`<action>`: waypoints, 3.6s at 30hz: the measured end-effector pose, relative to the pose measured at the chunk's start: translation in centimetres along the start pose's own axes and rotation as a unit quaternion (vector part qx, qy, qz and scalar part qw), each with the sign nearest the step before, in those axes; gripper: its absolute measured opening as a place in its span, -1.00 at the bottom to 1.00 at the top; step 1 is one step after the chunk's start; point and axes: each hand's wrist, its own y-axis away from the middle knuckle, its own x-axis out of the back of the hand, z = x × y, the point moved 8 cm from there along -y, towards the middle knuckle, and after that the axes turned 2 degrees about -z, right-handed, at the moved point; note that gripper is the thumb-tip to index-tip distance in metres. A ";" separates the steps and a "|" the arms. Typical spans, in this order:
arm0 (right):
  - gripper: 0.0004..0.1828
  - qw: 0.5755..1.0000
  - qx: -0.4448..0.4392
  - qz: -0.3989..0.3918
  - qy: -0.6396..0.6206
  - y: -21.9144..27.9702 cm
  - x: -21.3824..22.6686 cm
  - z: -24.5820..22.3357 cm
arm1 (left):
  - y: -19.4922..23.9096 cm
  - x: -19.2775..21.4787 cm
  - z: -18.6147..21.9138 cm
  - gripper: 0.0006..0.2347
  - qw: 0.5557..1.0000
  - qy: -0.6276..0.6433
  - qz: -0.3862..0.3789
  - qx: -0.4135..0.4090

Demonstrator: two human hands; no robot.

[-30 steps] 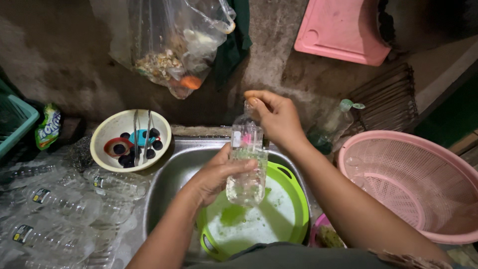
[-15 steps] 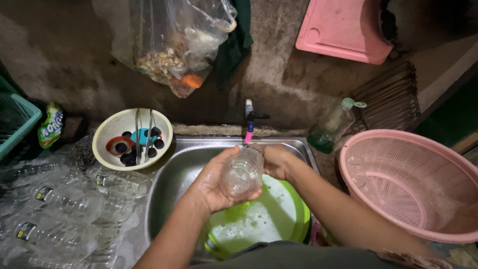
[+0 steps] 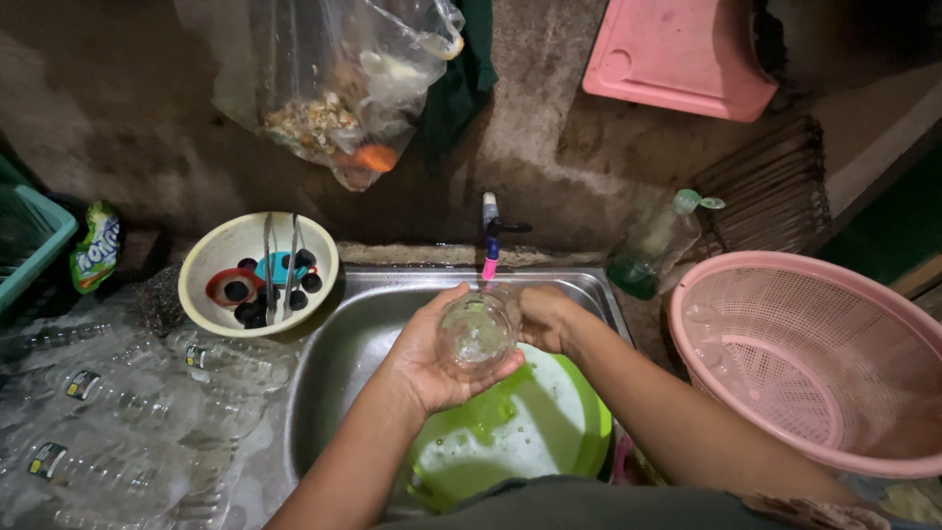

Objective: The person washes multiple clear plastic bottles by hand in a sink. They fill each bottle with water from the tap, shake it, and rinse it before placing it in a pink basket. The process is repeated for several bottles.

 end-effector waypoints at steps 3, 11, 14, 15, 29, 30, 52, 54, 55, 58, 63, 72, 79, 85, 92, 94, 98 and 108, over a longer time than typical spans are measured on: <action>-0.68 0.999 -0.014 0.024 0.017 -0.6 0.7 0.3 | 0.0 0.3 0.0 -0.51 1.000 0.010 0.017 -0.002; -0.71 0.913 0.183 0.161 0.327 -2.7 3.3 -4.8 | -3.8 5.5 0.7 -0.45 0.996 0.000 0.093 -0.014; -0.69 0.821 0.214 0.284 0.448 -2.1 4.8 -8.6 | -7.6 9.5 2.0 -0.35 0.983 -0.037 0.174 -0.037; -0.66 0.806 0.247 0.285 0.456 -2.1 4.5 -9.8 | -9.0 10.5 2.8 -0.37 0.977 -0.089 0.188 -0.056; -0.47 0.700 0.263 0.248 0.616 -6.2 4.4 -10.7 | -20.6 18.3 3.6 -0.60 0.941 -0.223 0.253 0.010; -0.49 0.698 0.264 0.254 0.615 -5.7 4.1 -10.7 | -21.6 18.0 3.6 -0.63 0.960 -0.194 0.204 0.005; -0.49 0.972 -0.069 0.081 0.211 -10.7 6.1 5.2 | -17.9 17.5 8.6 -0.06 0.872 -0.079 0.432 -0.218; -0.46 0.993 -0.051 0.046 0.095 -11.5 5.1 5.8 | -18.3 18.7 9.1 -0.09 0.872 -0.063 0.426 -0.231; -0.43 0.998 -0.042 0.029 0.037 -11.7 4.5 5.9 | -18.5 19.3 9.4 -0.10 0.873 -0.056 0.423 -0.238; -0.48 0.992 -0.070 0.056 0.085 -11.2 4.8 5.5 | -19.9 19.5 9.4 -0.33 0.922 -0.079 0.338 -0.173; -0.44 0.954 -0.121 0.090 0.259 -7.5 6.2 2.0 | -19.6 16.9 7.4 -0.46 0.935 -0.204 0.284 -0.059; -0.24 0.805 0.187 0.275 0.491 -3.3 6.6 -8.9 | -21.6 14.6 2.5 -0.55 0.978 -0.155 0.137 0.034; -0.76 0.706 0.235 0.338 0.577 -2.6 5.7 -11.6 | -18.8 15.8 0.6 -0.58 0.942 -0.294 0.132 0.089; -0.76 0.682 0.234 0.361 0.592 -2.9 6.2 -12.3 | -16.0 14.0 -0.4 -0.51 0.930 -0.318 0.155 0.097; -0.27 0.724 0.131 0.358 0.575 -5.0 9.6 -12.5 | -13.9 10.9 -1.6 -0.32 0.987 -0.038 0.098 0.123; -0.05 0.716 0.197 0.314 0.591 -4.8 8.2 -14.2 | -13.6 8.6 -2.2 -0.25 0.960 0.200 0.040 0.190; -0.18 0.846 0.169 0.094 0.497 -1.2 4.0 -13.2 | -12.9 8.1 1.5 -0.36 0.995 0.050 0.075 0.030; -0.01 0.741 0.328 0.056 0.583 15.4 -7.5 -12.7 | -8.1 2.5 2.1 -0.37 0.995 0.048 -0.077 -0.033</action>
